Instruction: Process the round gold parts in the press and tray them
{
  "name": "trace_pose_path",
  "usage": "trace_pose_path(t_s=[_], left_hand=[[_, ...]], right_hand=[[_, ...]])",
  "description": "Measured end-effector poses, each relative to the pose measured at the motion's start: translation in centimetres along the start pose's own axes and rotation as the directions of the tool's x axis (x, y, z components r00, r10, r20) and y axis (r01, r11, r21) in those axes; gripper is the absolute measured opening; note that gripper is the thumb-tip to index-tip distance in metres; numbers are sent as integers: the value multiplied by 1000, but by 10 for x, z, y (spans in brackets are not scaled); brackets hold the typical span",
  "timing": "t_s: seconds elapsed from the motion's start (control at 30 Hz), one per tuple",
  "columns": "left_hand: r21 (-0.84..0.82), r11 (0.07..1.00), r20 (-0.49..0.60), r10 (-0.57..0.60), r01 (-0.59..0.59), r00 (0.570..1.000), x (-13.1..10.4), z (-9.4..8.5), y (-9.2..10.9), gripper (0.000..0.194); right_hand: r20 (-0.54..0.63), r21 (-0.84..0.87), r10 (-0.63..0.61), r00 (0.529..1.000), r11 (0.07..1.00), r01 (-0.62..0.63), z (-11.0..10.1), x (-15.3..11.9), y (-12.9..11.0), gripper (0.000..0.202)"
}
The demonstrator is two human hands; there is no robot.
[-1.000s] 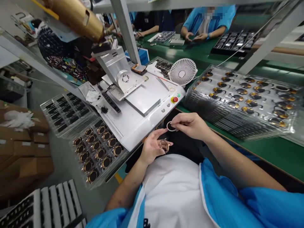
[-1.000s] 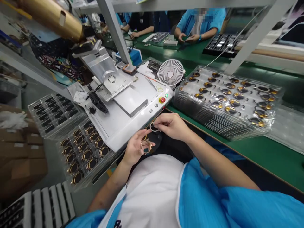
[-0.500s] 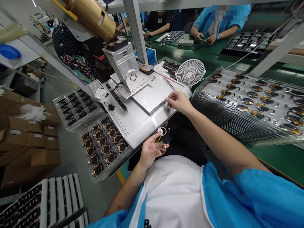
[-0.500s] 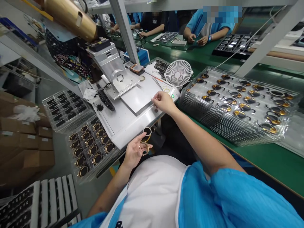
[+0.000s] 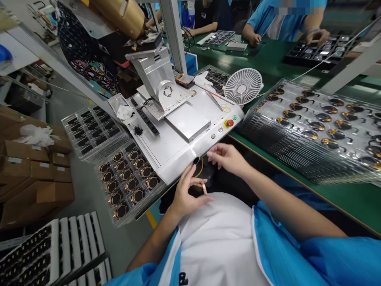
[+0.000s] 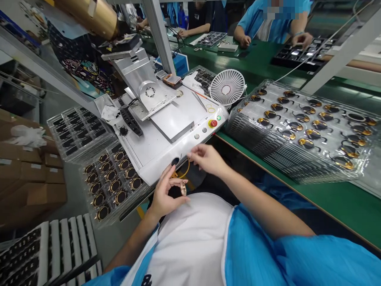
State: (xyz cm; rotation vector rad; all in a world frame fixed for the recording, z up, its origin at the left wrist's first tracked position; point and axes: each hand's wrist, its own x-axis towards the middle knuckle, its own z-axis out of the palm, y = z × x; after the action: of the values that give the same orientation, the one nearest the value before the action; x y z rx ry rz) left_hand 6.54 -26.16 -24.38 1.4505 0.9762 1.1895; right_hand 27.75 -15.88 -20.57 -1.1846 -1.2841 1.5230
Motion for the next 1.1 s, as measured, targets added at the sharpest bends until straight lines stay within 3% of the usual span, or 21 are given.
trace_pose_path(t_s=[0.07,0.23,0.4,0.57,0.63,0.8,0.97,1.1], left_hand=[[138,990,53,7,-14,999,8,6,1,101],[307,952,129,-20,-20,991,24,16,5,81],[154,988,162,0,-25,987,22,14,9,86],[-80,996,76,-26,32,997,18,12,11,85],[-109,993,99,-40,50,994,19,11,10,82],[16,999,191,36,-40,981,20,7,6,79],[217,975,233,-3,-49,972,20,7,3,81],[150,988,243,1,-38,970,18,7,3,98]], right_hand=[[44,118,16,999,993,-21,12,-21,13,53],[-106,258,19,994,966,9,26,-33,18,51],[-62,260,38,997,965,-21,18,-26,9,49],[46,250,56,997,966,-65,14,-27,1,47],[58,223,62,996,972,-73,14,-28,-1,46],[66,211,117,991,969,-129,10,-29,-2,47],[72,202,115,991,971,-128,8,-28,4,51],[7,228,113,994,967,-112,11,-28,10,51]])
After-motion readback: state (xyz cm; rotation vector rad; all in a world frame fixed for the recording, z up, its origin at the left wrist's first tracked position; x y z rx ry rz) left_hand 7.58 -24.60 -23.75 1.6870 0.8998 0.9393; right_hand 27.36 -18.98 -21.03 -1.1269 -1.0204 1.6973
